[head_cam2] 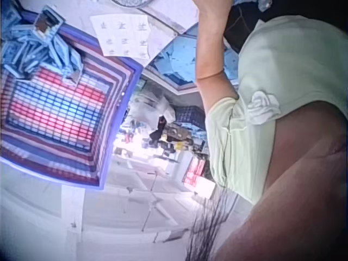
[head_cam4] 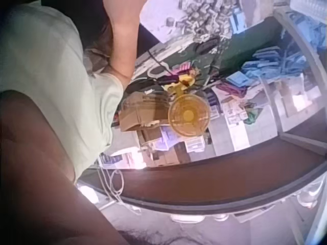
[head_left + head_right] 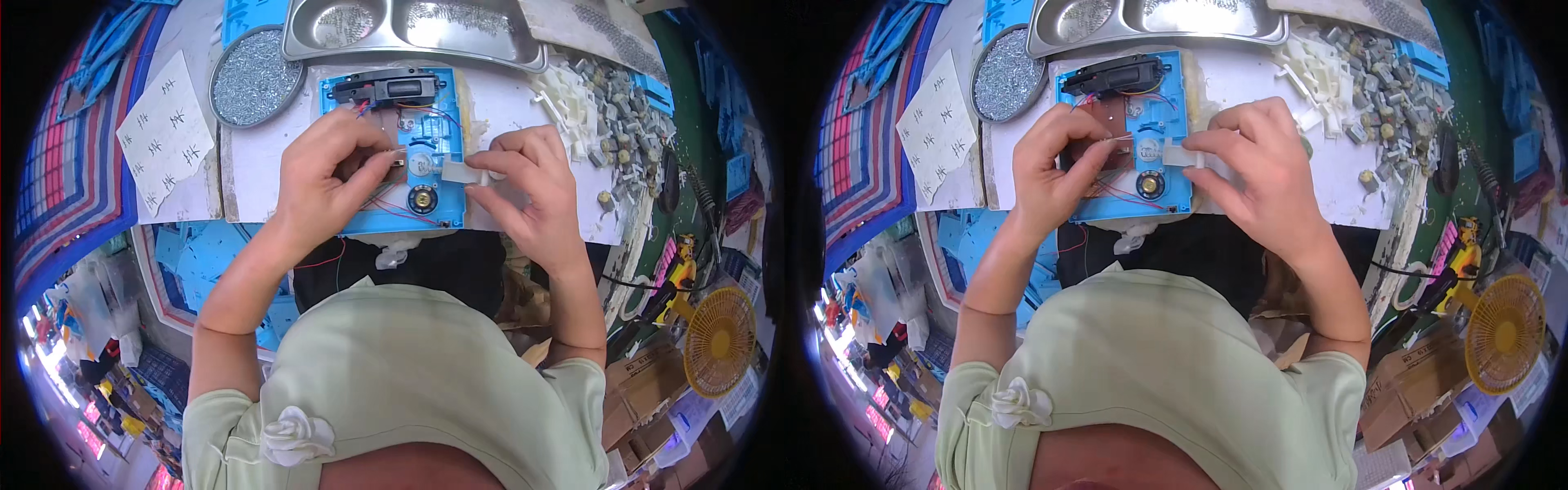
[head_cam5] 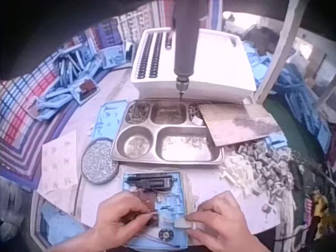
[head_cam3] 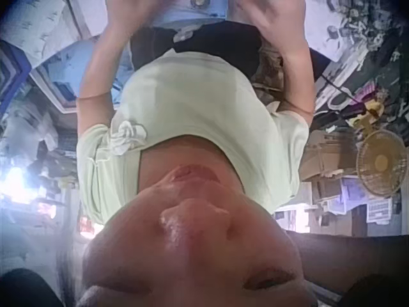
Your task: Assembling a blue electronic device, including soldering wires and securing components with a power screwdriver.
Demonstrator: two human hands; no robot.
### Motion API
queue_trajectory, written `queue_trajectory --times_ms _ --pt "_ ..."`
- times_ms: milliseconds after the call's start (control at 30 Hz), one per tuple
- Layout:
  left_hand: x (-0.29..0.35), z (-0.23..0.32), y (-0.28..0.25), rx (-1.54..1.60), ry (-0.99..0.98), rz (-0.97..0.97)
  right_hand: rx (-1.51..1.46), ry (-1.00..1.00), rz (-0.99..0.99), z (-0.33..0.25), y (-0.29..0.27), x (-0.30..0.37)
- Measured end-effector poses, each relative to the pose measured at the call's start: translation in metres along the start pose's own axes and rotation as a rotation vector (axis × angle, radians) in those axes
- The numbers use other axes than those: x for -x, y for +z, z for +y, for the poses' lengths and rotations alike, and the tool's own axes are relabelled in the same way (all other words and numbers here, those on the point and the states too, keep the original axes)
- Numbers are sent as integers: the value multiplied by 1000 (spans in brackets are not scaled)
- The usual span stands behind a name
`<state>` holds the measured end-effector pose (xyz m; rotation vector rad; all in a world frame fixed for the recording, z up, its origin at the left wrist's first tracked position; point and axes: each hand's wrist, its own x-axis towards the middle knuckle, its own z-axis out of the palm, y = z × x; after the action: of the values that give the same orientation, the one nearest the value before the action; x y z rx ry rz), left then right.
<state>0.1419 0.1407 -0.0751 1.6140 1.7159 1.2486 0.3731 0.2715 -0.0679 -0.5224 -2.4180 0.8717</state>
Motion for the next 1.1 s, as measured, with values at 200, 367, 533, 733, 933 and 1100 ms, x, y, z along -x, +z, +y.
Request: queue_trajectory --times_ms 200,367,533,733,933,1100 --pt "4 -10 8 17 65 121 157 -173 -132 -8 -1 -31" --pt "4 -12 8 -22 82 108 169 -261 -255 -9 -2 -46" --pt "5 -12 10 4 66 121 156 -247 -207 -5 0 -42" --pt "5 -13 11 12 57 125 80 -149 -184 -3 1 -42" --pt "6 -13 11 -4 29 125 61 -239 -147 0 11 -39" --pt "6 -14 12 7 42 120 -123 -175 -66 27 30 -22"
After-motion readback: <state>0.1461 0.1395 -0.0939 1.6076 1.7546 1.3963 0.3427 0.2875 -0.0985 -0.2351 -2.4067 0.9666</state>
